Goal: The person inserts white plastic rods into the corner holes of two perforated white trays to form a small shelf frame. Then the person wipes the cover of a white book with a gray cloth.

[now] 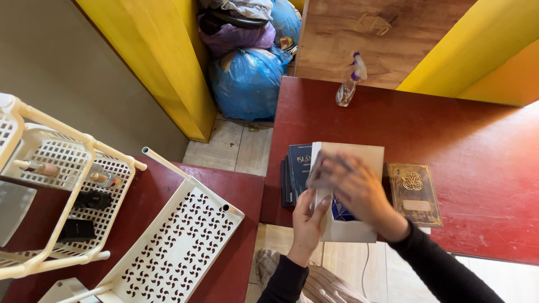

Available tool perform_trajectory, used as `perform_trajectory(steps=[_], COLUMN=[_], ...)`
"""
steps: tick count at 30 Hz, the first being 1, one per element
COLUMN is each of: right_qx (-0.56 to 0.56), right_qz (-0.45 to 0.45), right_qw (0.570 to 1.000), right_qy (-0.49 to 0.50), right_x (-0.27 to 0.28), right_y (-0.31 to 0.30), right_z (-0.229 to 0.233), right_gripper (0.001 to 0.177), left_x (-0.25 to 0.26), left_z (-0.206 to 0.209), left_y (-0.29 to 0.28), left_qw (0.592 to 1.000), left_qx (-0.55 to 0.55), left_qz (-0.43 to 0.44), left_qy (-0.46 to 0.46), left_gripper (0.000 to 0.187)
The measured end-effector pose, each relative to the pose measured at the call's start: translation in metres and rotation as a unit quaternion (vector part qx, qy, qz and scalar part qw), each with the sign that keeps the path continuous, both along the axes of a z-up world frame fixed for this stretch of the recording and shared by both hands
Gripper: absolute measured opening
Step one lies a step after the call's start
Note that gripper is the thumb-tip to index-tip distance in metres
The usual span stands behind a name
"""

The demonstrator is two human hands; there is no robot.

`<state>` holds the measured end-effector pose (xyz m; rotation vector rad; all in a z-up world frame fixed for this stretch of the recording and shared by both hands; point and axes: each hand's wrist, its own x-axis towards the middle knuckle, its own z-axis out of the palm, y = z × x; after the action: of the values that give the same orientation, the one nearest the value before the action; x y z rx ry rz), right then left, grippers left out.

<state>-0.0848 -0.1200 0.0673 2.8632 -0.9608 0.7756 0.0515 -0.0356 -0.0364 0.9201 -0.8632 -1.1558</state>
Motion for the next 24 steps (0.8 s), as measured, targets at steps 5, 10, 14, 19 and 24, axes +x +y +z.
perform_trajectory(steps=[5,10,14,19,24], right_qx=[0.048,0.007,0.036,0.018,0.014], right_qz=[-0.1,-0.021,0.002,-0.074,-0.066], right_qw=[0.991,1.0,0.999,0.996,0.995], right_qy=[-0.071,-0.019,0.003,-0.035,-0.067], right_x=[-0.003,0.008,-0.004,-0.015,0.001], right_y=[-0.033,0.008,0.008,-0.022,-0.011], right_z=[0.009,-0.005,-0.009,0.005,0.007], right_gripper=[0.046,0.046,0.042,0.04,0.043], left_x=[-0.003,-0.007,-0.005,-0.011,-0.02], left_z=[-0.001,-0.011,-0.013,-0.001,-0.001], left_y=[-0.001,-0.006,-0.006,-0.005,-0.013], left_qw=[0.998,0.999,1.0,0.998,0.994], left_qx=[0.068,0.017,0.017,0.066,0.039], left_qz=[-0.002,0.0,0.006,-0.014,-0.02], left_qy=[0.003,0.039,0.005,0.02,0.098], left_gripper=[0.06,0.048,0.041,0.059,0.056])
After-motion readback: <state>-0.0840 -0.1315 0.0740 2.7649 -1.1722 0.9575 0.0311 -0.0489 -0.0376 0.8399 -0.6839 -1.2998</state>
